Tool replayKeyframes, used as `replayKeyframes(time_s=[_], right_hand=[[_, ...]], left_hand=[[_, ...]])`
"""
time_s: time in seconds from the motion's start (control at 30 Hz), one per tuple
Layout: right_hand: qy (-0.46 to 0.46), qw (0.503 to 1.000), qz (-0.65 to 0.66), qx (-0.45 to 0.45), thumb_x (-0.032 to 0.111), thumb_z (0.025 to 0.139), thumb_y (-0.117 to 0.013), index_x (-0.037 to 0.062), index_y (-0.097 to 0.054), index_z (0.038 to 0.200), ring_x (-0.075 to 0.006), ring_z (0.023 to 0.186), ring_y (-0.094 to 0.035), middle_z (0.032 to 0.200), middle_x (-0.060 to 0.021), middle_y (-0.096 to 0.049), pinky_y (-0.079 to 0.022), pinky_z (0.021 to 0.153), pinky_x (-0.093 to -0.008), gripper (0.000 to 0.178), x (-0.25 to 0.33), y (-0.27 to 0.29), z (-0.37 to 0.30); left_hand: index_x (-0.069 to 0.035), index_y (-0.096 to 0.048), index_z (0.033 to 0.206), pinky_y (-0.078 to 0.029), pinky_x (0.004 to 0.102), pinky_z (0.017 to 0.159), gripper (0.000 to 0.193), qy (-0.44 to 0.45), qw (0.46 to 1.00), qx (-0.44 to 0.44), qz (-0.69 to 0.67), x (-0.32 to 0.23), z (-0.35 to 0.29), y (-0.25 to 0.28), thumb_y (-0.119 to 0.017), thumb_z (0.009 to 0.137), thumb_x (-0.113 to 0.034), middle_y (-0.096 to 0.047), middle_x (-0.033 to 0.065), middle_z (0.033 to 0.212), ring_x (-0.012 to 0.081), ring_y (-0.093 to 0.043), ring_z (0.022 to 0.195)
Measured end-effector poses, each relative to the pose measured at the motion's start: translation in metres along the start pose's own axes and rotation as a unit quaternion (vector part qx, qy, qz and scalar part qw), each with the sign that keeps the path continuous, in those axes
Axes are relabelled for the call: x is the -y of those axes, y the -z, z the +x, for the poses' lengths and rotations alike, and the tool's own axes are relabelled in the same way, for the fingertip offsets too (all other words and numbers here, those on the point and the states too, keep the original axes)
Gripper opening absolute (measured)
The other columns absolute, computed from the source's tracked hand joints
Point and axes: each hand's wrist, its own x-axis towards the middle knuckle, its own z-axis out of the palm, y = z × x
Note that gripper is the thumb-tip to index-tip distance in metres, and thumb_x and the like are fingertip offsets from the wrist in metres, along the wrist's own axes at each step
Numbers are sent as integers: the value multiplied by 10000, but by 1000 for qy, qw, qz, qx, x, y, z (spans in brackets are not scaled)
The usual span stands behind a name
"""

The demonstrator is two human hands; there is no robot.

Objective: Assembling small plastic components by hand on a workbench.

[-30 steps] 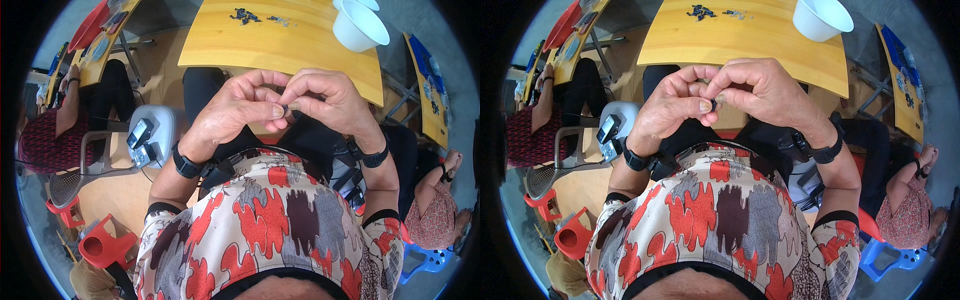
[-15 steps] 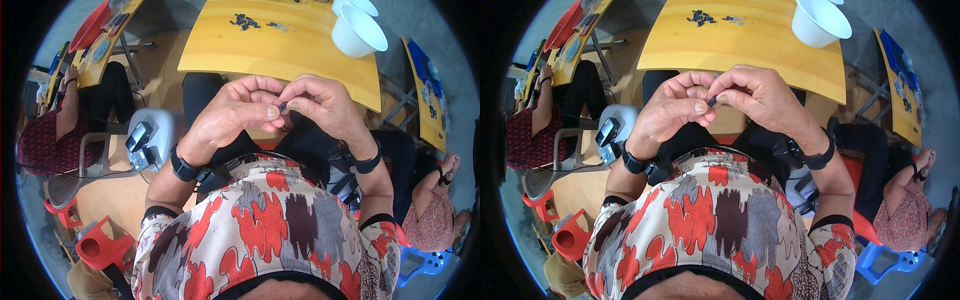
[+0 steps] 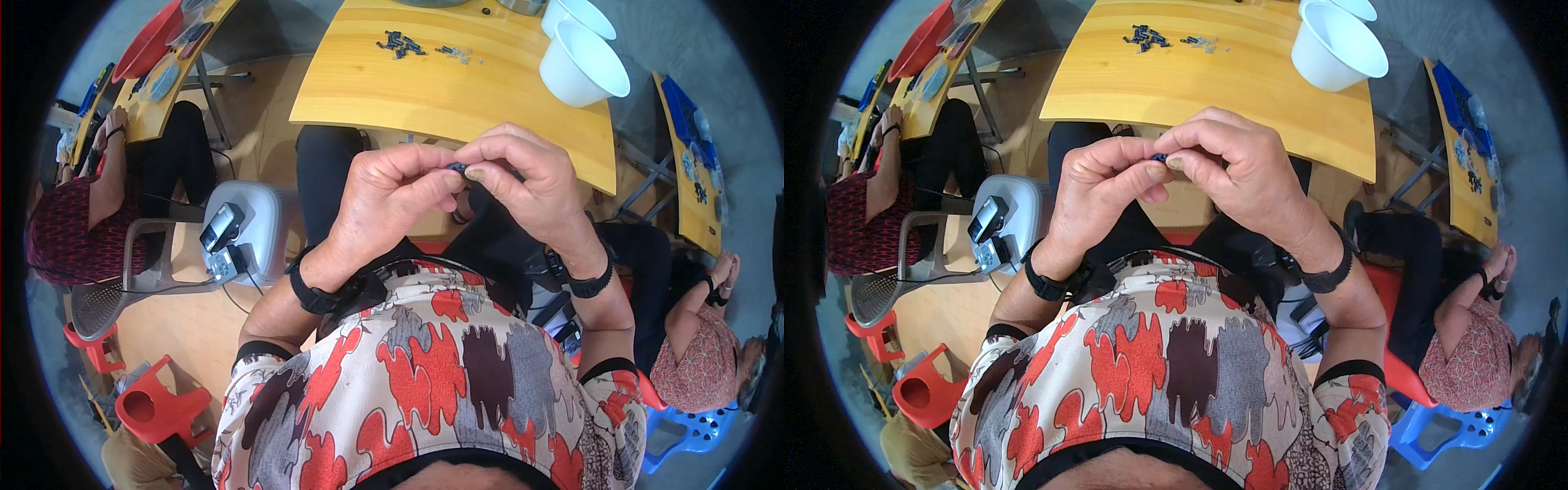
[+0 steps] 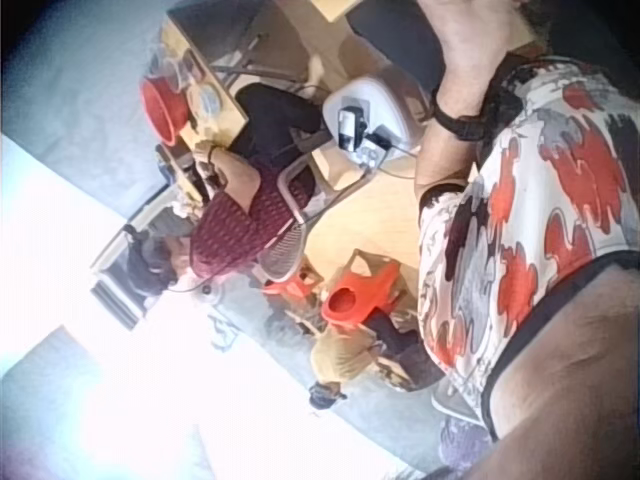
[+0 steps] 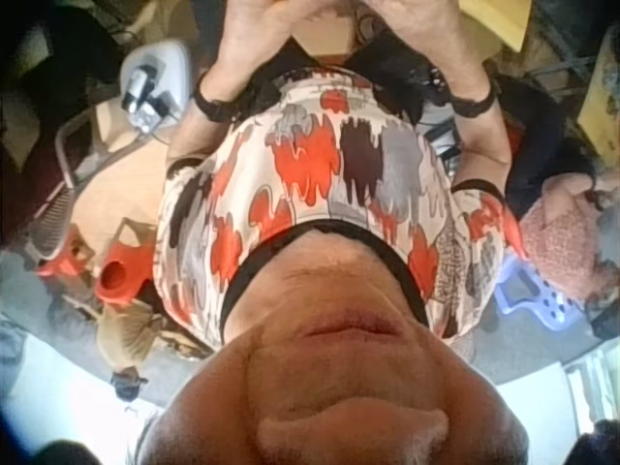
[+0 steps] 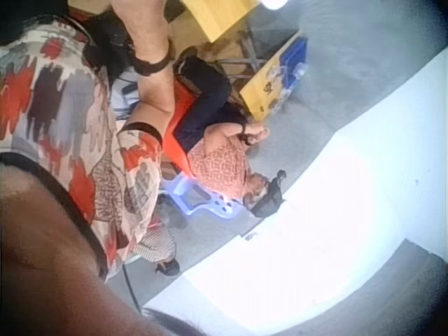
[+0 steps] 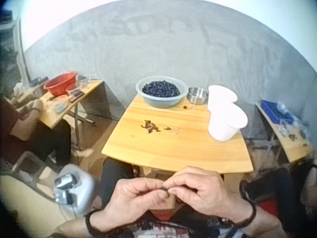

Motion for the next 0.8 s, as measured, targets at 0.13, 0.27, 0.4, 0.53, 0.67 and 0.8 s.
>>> replayKeyframes(time_s=[0.13, 0.27, 0.4, 0.53, 0.67, 0.8], right_hand=[[-4, 999, 38, 0, -13, 773, -620, 27, -659, 917, -161, 713, -594, 785, -74, -617, -461, 629, -256, 154, 2, -2, 1], [-29, 999, 39, -10, -11, 783, -613, 25, -661, 922, -167, 746, -604, 808, -78, -633, -467, 661, -253, 151, 8, -4, 0], [-40, 996, 76, -23, -7, 788, -616, 20, -662, 915, -164, 770, -608, 832, -72, -639, -471, 685, -254, 138, 8, -7, 0], [-50, 991, 122, -20, 1, 813, -610, 9, -646, 953, -125, 779, -601, 853, -56, -639, -475, 688, -236, 144, 8, -9, -1], [-128, 968, 213, -35, 6, 841, -599, -6, -611, 970, -79, 781, -588, 872, -36, -630, -479, 687, -200, 130, 11, -11, -2], [-111, 974, 194, -40, 4, 838, -606, -8, -600, 923, -80, 768, -600, 863, -35, -635, -488, 672, -199, 86, 8, -13, -2]], left_hand=[[28, -626, 1004, -514, 206, 603, 166, 3, 999, -3, -44, -2, -2, 2, -601, 852, -33, -659, 66, 798, 89, -623, 669], [30, -625, 1010, -516, 210, 594, 173, 12, 998, -8, -65, -6, -4, 2, -601, 853, -37, -659, 67, 790, 95, -625, 653], [33, -624, 1010, -519, 211, 592, 174, -2, 998, -8, -55, -5, -4, 4, -601, 854, -39, -660, 70, 791, 98, -626, 651], [33, -625, 1009, -520, 211, 591, 172, -2, 998, -9, -57, -8, -6, 7, -601, 853, -38, -660, 75, 793, 102, -627, 649], [39, -624, 1006, -521, 213, 585, 169, -7, 998, -11, -67, -8, -6, 8, -598, 854, -32, -659, 79, 791, 105, -625, 645], [43, -623, 1001, -520, 214, 577, 167, -6, 998, -10, -63, -5, -6, 12, -598, 854, -31, -658, 81, 789, 104, -621, 641]])
